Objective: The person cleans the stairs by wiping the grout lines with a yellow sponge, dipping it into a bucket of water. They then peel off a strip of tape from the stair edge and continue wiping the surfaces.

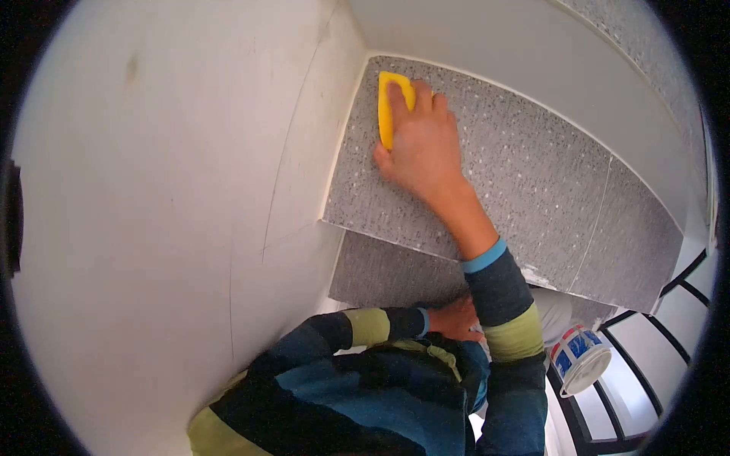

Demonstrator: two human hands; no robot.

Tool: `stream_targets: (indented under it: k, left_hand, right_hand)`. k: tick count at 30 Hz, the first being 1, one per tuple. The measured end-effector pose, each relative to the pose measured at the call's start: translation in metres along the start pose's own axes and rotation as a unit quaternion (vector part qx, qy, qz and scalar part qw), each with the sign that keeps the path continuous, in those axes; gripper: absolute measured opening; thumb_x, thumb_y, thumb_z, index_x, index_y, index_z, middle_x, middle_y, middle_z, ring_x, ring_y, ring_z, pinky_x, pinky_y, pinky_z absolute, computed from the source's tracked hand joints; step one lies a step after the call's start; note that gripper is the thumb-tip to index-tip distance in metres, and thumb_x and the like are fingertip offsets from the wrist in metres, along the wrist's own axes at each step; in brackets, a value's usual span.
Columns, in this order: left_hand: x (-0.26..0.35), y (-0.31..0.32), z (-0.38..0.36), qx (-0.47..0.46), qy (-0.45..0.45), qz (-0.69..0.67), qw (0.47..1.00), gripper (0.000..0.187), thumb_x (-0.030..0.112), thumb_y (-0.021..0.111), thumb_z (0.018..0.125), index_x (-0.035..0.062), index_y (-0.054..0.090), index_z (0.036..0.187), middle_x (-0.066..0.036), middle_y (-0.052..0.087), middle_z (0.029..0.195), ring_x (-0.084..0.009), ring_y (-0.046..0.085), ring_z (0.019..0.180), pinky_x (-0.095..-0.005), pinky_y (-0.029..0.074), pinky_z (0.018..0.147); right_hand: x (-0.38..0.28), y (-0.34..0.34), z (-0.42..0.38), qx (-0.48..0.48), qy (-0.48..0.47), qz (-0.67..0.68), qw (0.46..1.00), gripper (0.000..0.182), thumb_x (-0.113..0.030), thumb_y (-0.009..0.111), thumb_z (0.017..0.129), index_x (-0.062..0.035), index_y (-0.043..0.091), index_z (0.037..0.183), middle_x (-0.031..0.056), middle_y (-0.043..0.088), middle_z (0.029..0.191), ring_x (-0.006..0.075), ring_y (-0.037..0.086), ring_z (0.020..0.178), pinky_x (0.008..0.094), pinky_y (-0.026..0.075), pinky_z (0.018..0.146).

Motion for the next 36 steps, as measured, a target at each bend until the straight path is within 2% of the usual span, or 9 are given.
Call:
stream_targets:
  k: [4,6,10,12,13,23,28,34,36]
  left_hand:
    - [-0.005,0.018,-0.009,-0.208,-0.108,-0.063,0.97,0.082,0.051,0.055,0.084,-0.0059,0.03,0.137,-0.033,0.018,0.144,-0.0514,0.02,0.13,-0.056,0.023,0.107]
    - [0.002,-0.004,-0.002,-0.003,-0.008,-0.054,0.998,0.078,0.052,0.053,0.085,-0.0035,0.034,0.137,-0.027,0.02,0.146,-0.0484,0.02,0.132,-0.0566,0.022,0.107]
    - [0.049,-0.045,0.0,0.041,0.138,-0.113,0.983,0.074,0.052,0.055,0.082,0.0059,0.038,0.137,-0.019,0.023,0.148,-0.043,0.022,0.133,-0.0566,0.023,0.108]
    - [0.011,-0.028,0.003,-0.036,-0.109,-0.04,0.993,0.076,0.045,0.06,0.081,0.0105,0.029,0.141,-0.018,0.029,0.142,-0.0413,0.028,0.13,-0.0519,0.024,0.109]
    - [0.003,-0.026,0.0,0.011,-0.087,-0.111,0.99,0.073,0.047,0.063,0.073,0.0205,0.039,0.136,-0.015,0.027,0.146,-0.0398,0.026,0.132,-0.0547,0.027,0.106]
    - [-0.011,0.002,0.006,0.004,-0.075,-0.045,0.996,0.074,0.045,0.065,0.072,0.0197,0.039,0.137,-0.015,0.027,0.145,-0.0418,0.026,0.131,-0.0548,0.029,0.104]
    - [0.015,-0.033,0.003,-0.02,-0.074,-0.06,0.995,0.079,0.043,0.065,0.074,0.014,0.033,0.14,-0.018,0.024,0.145,-0.042,0.025,0.131,-0.0539,0.026,0.107]
    - [-0.006,0.0,0.003,0.002,-0.065,-0.062,0.996,0.077,0.044,0.064,0.074,0.017,0.033,0.14,-0.018,0.024,0.145,-0.0414,0.025,0.132,-0.0538,0.025,0.107]
    - [-0.004,-0.002,0.006,-0.012,-0.086,-0.05,0.995,0.078,0.044,0.064,0.075,0.0173,0.031,0.14,-0.018,0.023,0.145,-0.0418,0.023,0.133,-0.0535,0.023,0.108]
  right_hand:
    - [0.023,0.025,0.005,-0.092,0.108,0.186,0.972,0.063,-0.031,0.065,0.074,0.0019,0.05,0.125,0.0295,0.043,0.126,0.0433,0.048,0.109,0.0471,0.046,0.088]
    - [0.005,0.019,0.003,0.023,0.051,0.093,0.994,0.065,-0.03,0.066,0.072,0.0041,0.049,0.125,0.0282,0.046,0.119,0.0402,0.05,0.103,0.0448,0.046,0.087]
    - [-0.064,0.031,-0.058,-0.078,0.044,0.101,0.991,0.062,-0.023,0.065,0.071,0.0057,0.05,0.123,0.0269,0.046,0.112,0.0393,0.049,0.101,0.0434,0.046,0.086]
    - [-0.105,0.034,-0.11,-0.217,0.024,0.186,0.958,0.058,-0.018,0.064,0.072,0.0028,0.05,0.123,0.027,0.046,0.114,0.041,0.049,0.103,0.045,0.046,0.086]
    - [-0.122,0.034,-0.131,-0.279,0.007,0.245,0.929,0.057,-0.018,0.064,0.072,0.002,0.05,0.124,0.0265,0.047,0.113,0.0406,0.051,0.1,0.045,0.047,0.084]
    - [-0.065,0.008,-0.05,-0.044,0.079,0.136,0.987,0.051,-0.02,0.06,0.078,0.0037,0.049,0.121,0.0265,0.051,0.105,0.039,0.056,0.09,0.0471,0.05,0.072]
    - [-0.137,0.051,-0.144,-0.317,0.049,0.217,0.922,0.054,-0.019,0.062,0.076,0.0044,0.048,0.122,0.0254,0.047,0.107,0.0406,0.055,0.091,0.0457,0.05,0.076]
    - [-0.094,-0.015,-0.083,-0.074,0.069,0.203,0.974,0.056,-0.02,0.063,0.073,0.0071,0.049,0.12,0.0241,0.049,0.106,0.0398,0.054,0.093,0.0464,0.051,0.073]
    - [-0.102,0.018,-0.095,-0.113,0.047,0.167,0.978,0.056,-0.019,0.063,0.073,0.0056,0.049,0.12,0.0239,0.049,0.107,0.0388,0.054,0.093,0.0463,0.051,0.073]
Point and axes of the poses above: each hand's wrist, its own z-axis towards the middle knuckle, its own y-axis out of the palm, x = y × z, the point moved 10 cm from there along z, towards the middle knuckle
